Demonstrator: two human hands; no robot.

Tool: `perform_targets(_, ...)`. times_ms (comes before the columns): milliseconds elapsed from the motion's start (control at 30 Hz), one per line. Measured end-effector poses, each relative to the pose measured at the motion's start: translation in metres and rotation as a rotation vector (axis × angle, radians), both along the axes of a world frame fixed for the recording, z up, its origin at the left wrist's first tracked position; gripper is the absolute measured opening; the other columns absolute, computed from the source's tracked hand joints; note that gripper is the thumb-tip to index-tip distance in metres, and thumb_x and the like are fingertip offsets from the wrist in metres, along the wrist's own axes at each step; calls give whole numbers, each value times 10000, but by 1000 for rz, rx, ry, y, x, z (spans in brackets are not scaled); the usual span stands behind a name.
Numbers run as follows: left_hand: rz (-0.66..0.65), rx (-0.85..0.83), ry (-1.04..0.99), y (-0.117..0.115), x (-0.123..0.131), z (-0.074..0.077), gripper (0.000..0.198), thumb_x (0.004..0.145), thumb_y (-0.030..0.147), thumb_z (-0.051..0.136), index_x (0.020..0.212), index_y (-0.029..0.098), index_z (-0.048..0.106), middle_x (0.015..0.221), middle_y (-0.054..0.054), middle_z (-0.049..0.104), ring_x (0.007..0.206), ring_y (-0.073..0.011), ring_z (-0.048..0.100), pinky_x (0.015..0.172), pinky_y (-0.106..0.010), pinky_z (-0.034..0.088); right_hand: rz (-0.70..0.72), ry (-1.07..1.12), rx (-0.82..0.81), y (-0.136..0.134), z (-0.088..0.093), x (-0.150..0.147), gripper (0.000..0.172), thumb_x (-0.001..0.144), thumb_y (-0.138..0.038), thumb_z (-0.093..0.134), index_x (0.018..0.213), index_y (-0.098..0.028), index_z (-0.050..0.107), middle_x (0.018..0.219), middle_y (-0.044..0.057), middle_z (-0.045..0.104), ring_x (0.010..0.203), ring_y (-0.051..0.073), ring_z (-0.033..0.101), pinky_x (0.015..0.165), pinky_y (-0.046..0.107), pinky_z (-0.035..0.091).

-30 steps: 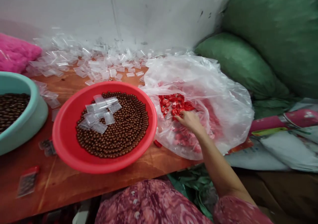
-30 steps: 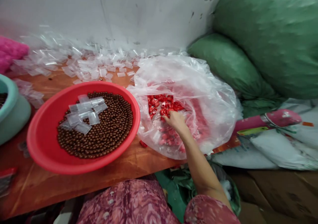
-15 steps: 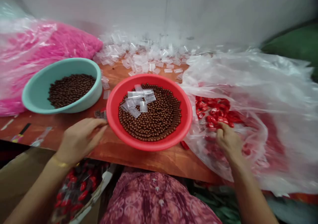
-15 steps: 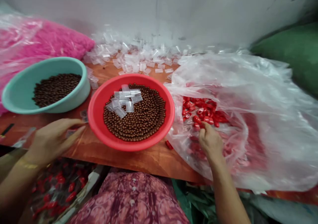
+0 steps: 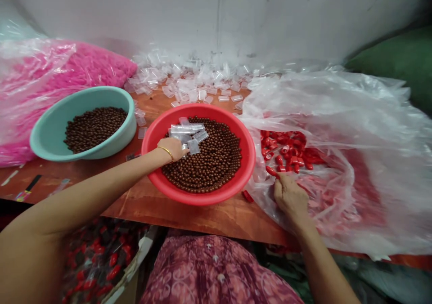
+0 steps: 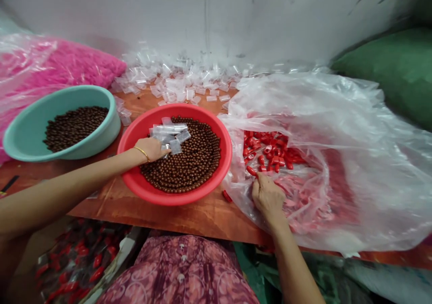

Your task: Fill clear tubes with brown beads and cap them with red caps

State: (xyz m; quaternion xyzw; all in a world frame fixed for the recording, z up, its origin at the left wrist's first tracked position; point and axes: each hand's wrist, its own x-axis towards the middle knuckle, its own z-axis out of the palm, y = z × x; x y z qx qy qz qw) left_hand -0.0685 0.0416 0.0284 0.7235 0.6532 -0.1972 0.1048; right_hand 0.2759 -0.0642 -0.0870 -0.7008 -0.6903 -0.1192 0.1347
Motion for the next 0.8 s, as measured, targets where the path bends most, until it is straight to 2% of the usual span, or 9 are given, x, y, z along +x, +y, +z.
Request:
perform_targets(67, 36, -1, -45, 3, 1, 1, 480, 817, 505, 461, 981, 96, 649, 1045, -203, 645, 1029, -340, 596, 828, -390, 485, 3, -1, 9, 1, -1, 0, 327, 822, -200, 366, 957, -104, 649, 733, 89, 661, 597, 157, 551, 512, 248, 300)
perform_targets(167, 54, -43, -120, -2, 4, 7, 270, 764, 390, 555, 824, 149, 661, 907, -132, 677, 936, -290, 629, 798, -342, 488, 10, -5, 22, 1, -2, 0, 327, 822, -200, 371, 955, -101, 654, 735, 90, 669, 592, 158, 557, 514, 248, 304)
perform_targets(267, 108, -251, -191, -11, 5, 16, 175, 728, 288, 571, 632, 150, 619, 674, -92, 657, 710, -240, 641, 700, -320, 501, -4, -1, 23, 1, -3, 0, 324, 824, -209, 378, 953, -106, 656, 733, 88, 670, 573, 156, 548, 511, 249, 296)
perform_targets(367, 216, -486, -248, -15, 6, 19, 261, 750, 259, 534, 513, 149, 548, 502, -54, 592, 437, -160, 532, 525, -285, 477, -19, 23, 2, 2, -2, -1, 307, 820, -206, 381, 921, -119, 657, 735, 83, 666, 577, 152, 544, 515, 246, 288)
perform_targets(433, 315, -586, -348, -14, 11, 14, 298, 783, 244, 512, 503, 143, 525, 468, -37, 564, 371, -123, 466, 469, -257, 445, -26, 40, -9, 3, -1, -2, 299, 814, -198, 382, 912, -125, 655, 738, 81, 666, 581, 150, 542, 516, 244, 283)
perform_targets(533, 466, -663, -558, -7, 27, -3, 314, 825, 223, 502, 528, 123, 527, 462, -34, 554, 383, -103, 470, 485, -232, 441, -23, 61, -8, 3, 1, -3, 301, 812, -192, 388, 935, -126, 654, 755, 83, 668, 597, 150, 547, 519, 244, 284)
perform_targets(667, 516, -568, -727, 7, 58, -28, 288, 846, 201, 500, 573, 111, 511, 472, -14, 537, 424, -93, 502, 532, -219, 452, -14, 77, 5, 3, 1, -3, 321, 819, -198, 385, 973, -112, 654, 776, 93, 673, 615, 157, 562, 534, 247, 316)
perform_targets(800, 531, -438, -967, 19, 75, -39, 199, 882, 227, 463, 724, 118, 514, 647, -6, 598, 493, -58, 537, 550, -177, 440, -27, 143, 18, 2, 0, -2, 336, 832, -231, 365, 961, -118, 655, 736, 88, 657, 634, 170, 576, 571, 255, 361)
